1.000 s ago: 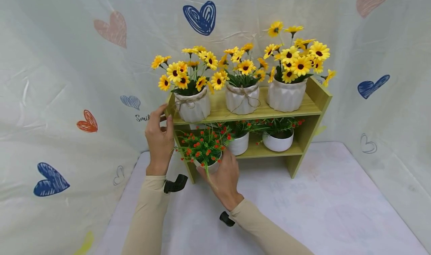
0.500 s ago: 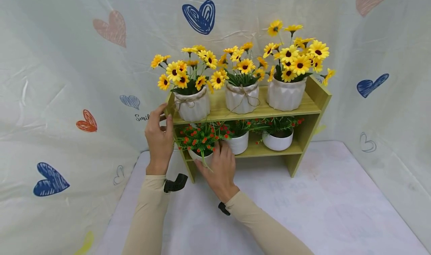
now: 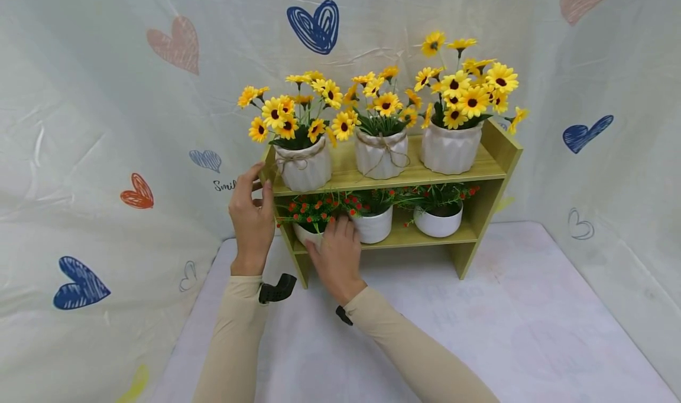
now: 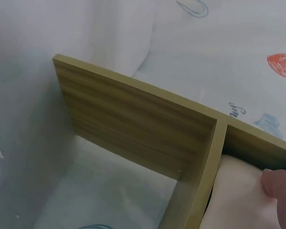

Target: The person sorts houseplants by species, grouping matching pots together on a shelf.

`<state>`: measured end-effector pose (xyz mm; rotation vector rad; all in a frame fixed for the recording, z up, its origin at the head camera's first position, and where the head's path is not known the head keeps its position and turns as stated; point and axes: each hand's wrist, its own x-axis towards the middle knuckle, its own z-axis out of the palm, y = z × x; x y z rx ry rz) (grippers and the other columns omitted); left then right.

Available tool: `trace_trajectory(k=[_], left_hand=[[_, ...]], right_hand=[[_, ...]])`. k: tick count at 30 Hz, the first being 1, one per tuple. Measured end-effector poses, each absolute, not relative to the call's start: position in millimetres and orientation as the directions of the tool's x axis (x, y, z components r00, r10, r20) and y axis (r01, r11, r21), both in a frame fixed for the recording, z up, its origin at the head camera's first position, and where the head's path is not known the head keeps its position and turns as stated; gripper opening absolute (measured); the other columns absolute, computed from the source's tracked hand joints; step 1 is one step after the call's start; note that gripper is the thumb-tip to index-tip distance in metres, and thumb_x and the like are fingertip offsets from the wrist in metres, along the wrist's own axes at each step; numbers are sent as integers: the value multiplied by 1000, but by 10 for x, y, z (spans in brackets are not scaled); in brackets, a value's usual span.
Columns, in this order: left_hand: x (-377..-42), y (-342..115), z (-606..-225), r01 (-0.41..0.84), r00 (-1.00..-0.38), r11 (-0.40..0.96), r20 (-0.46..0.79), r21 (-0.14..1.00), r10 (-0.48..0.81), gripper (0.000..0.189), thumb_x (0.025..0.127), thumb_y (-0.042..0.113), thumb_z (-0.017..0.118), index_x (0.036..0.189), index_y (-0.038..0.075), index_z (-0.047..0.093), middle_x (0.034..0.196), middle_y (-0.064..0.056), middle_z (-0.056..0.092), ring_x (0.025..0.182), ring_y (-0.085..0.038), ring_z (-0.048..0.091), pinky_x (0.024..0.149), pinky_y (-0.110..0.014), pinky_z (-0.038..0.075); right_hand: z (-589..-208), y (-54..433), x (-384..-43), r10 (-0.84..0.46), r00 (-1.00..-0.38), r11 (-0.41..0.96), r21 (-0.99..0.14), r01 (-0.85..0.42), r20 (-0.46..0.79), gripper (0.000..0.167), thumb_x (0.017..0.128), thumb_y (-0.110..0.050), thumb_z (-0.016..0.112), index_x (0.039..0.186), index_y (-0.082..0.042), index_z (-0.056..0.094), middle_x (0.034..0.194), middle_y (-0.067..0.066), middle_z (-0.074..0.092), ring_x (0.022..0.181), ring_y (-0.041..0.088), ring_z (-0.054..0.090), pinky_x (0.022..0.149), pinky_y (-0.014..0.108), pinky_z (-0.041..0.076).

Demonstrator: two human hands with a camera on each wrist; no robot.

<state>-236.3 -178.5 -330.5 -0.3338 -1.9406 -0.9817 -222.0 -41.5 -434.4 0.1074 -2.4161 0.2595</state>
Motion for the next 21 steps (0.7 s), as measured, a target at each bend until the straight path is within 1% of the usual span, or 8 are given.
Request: trace_trajectory(k=[3,5,10,13,15,17,21], left_hand=[[-2362,-1781,-3303,573,-553,645,819,505,-150,32,108,8,59,138,-2,63,125,-24,68,103,-40,72,73,-4,44],[-2360,-1780,-3305,571,-556,645,817,508,-152,32,108,8,59,138,-2,63,125,-24,68,103,-40,72,73,-4,44],[-2361,-1782,-3319,568,-565,640,811,517,-154,32,108,8,59,138,-2,63,124,-25,68,104,-40,72,73,-4,44],[-2365,-1783,-3323,568,-566,641,810,517,-152,32,108,8,59,138,-2,63,123,-25,68,104,-40,72,73,-4,44],[-2367,-1783,-3321,569,-563,639,811,518,-156,32,108,8,59,138,-2,63,123,-24,68,103,-41,72,73,-5,44],[-2367,-1784,-3317,569,-563,638,811,519,-157,31,108,7,59,138,-2,63,124,-24,68,103,-41,72,73,-4,44],[-2360,-1785,-3309,570,-569,628,806,529,-163,32,107,5,59,138,-2,63,126,-24,67,104,-41,72,73,-4,44]], right_hand=[[-4347,-438,-2246,6,-750,978,-160,-134,661,71,86,-62,82,114,3,70,118,19,62,104,32,59,89,40,53],[-4350,-441,-2248,9,-757,973,-180,-144,653,72,86,-59,82,118,4,68,121,21,61,107,33,60,92,41,53],[-4381,-386,-2173,-18,-775,949,-233,-212,631,79,91,-50,82,137,8,54,134,25,56,120,38,59,104,43,52],[-4424,-327,-2108,-37,-762,930,-257,-264,647,86,90,-46,84,146,8,46,142,25,53,128,37,57,109,42,50],[-4456,-278,-2048,-51,-752,909,-281,-307,657,90,89,-43,86,150,7,43,144,24,52,131,36,56,110,41,50],[-4493,-220,-1970,-63,-741,882,-310,-356,669,90,88,-39,88,151,7,43,145,23,53,130,35,57,108,42,52],[-4596,-76,-1779,-72,-726,827,-366,-427,684,80,88,-32,89,147,5,50,140,22,56,123,34,61,99,44,57]])
